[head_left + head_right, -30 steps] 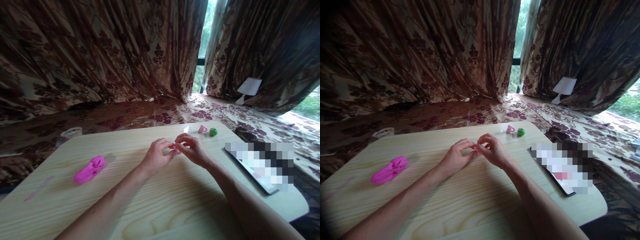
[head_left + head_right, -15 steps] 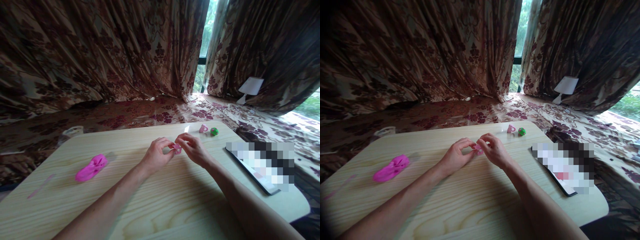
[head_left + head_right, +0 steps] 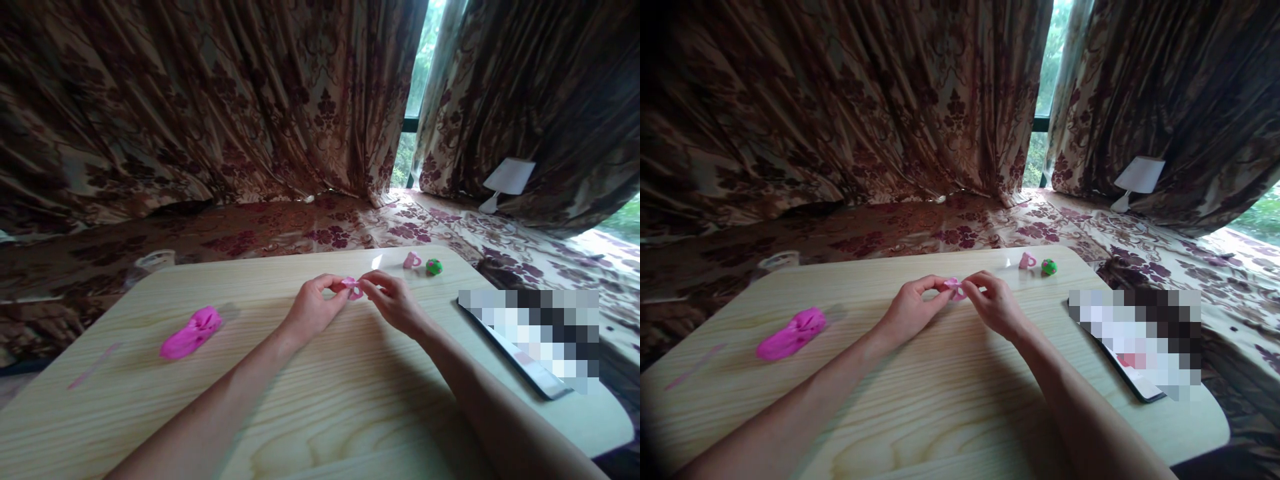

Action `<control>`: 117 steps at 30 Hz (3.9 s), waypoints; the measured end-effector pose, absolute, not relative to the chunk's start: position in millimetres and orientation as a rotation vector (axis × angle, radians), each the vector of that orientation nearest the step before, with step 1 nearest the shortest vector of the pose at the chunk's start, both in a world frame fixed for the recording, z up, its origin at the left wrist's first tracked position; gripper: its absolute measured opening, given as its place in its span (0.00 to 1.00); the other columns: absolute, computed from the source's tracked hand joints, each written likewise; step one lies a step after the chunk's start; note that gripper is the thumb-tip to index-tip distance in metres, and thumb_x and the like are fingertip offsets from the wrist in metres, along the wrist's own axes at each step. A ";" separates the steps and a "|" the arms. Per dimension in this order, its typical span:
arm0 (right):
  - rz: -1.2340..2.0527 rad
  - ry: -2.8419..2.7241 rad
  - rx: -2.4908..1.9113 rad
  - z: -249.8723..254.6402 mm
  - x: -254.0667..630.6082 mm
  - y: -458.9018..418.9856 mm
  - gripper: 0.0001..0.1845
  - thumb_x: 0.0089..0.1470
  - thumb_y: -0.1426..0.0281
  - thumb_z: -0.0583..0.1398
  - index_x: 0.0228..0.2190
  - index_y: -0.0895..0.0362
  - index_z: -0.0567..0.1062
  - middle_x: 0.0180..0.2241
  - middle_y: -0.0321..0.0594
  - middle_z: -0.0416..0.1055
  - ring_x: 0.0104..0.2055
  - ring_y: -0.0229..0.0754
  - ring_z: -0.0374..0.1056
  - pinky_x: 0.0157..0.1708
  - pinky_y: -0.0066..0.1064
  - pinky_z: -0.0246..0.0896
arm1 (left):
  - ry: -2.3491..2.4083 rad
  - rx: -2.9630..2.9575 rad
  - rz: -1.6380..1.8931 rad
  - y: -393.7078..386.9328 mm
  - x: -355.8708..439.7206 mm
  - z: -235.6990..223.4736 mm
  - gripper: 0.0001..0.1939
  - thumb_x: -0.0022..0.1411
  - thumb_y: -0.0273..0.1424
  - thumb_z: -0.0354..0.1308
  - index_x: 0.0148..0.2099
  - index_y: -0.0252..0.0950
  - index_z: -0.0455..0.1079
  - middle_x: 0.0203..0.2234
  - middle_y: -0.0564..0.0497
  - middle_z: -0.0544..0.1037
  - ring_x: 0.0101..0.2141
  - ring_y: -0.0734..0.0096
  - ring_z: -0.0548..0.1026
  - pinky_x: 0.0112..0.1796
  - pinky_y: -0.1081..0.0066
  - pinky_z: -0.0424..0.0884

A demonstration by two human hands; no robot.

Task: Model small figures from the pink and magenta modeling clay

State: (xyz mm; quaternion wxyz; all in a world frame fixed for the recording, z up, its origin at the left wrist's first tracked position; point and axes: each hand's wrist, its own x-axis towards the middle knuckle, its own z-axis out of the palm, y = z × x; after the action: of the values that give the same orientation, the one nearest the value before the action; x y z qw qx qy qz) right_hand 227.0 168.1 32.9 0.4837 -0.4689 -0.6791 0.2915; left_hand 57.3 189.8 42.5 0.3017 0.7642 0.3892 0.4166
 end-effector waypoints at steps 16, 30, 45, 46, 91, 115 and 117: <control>0.738 -1.650 -1.140 33.1 225.7 165.4 0.12 0.52 0.65 0.57 0.37 0.57 0.74 0.35 0.41 0.72 0.36 0.39 0.67 0.31 0.27 0.62 | 0.982 1.955 1.137 192.8 58.3 33.5 0.10 0.55 0.33 0.57 0.39 0.33 0.71 0.29 0.51 0.75 0.32 0.73 0.72 0.38 0.74 0.67; 0.524 -1.698 -1.138 30.7 227.0 166.6 0.14 0.49 0.73 0.58 0.40 0.55 0.72 0.35 0.38 0.71 0.36 0.37 0.67 0.32 0.28 0.62 | 1.032 1.932 1.077 190.0 62.2 31.9 0.08 0.53 0.28 0.57 0.37 0.32 0.72 0.29 0.50 0.76 0.32 0.72 0.72 0.38 0.73 0.66; 0.126 -1.774 -1.476 38.0 355.4 184.6 0.07 0.48 0.67 0.60 0.28 0.57 0.77 0.29 0.40 0.74 0.29 0.39 0.68 0.28 0.29 0.61 | 1.078 2.235 1.109 195.0 63.2 -0.6 0.09 0.55 0.29 0.55 0.39 0.37 0.71 0.35 0.49 0.75 0.37 0.68 0.71 0.42 0.67 0.67; 0.107 -1.766 -1.497 35.2 368.2 184.5 0.07 0.47 0.68 0.60 0.28 0.58 0.78 0.29 0.41 0.74 0.29 0.40 0.68 0.28 0.29 0.61 | 1.075 2.244 1.112 196.3 63.5 -2.3 0.09 0.55 0.29 0.54 0.39 0.37 0.71 0.35 0.49 0.75 0.36 0.68 0.71 0.41 0.67 0.67; 0.002 -1.913 -1.690 18.0 373.5 195.4 0.12 0.47 0.61 0.59 0.27 0.57 0.77 0.24 0.38 0.72 0.24 0.36 0.64 0.25 0.26 0.54 | 1.045 2.368 1.091 195.8 64.0 -0.5 0.07 0.55 0.26 0.53 0.33 0.38 0.72 0.30 0.50 0.75 0.34 0.68 0.70 0.38 0.68 0.65; 0.468 -1.785 -1.396 50.0 269.0 170.8 0.21 0.52 0.54 0.55 0.30 0.59 0.76 0.21 0.36 0.69 0.22 0.34 0.61 0.20 0.25 0.52 | 1.054 1.576 1.030 187.4 66.6 27.4 0.12 0.55 0.36 0.55 0.36 0.35 0.75 0.30 0.48 0.78 0.33 0.68 0.74 0.37 0.69 0.67; 0.511 -1.770 -1.285 50.6 246.4 165.9 0.17 0.52 0.58 0.56 0.30 0.58 0.76 0.23 0.37 0.71 0.24 0.35 0.63 0.22 0.25 0.55 | 0.985 1.347 1.000 184.9 68.0 32.5 0.14 0.55 0.38 0.54 0.37 0.33 0.75 0.29 0.48 0.78 0.31 0.70 0.73 0.34 0.70 0.67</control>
State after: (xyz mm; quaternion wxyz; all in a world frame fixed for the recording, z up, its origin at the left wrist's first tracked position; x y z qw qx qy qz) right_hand 246.4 165.9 50.6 0.4328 -0.5157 -0.7104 0.2049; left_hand 68.0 184.9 32.5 0.5631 0.5722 0.4182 0.4250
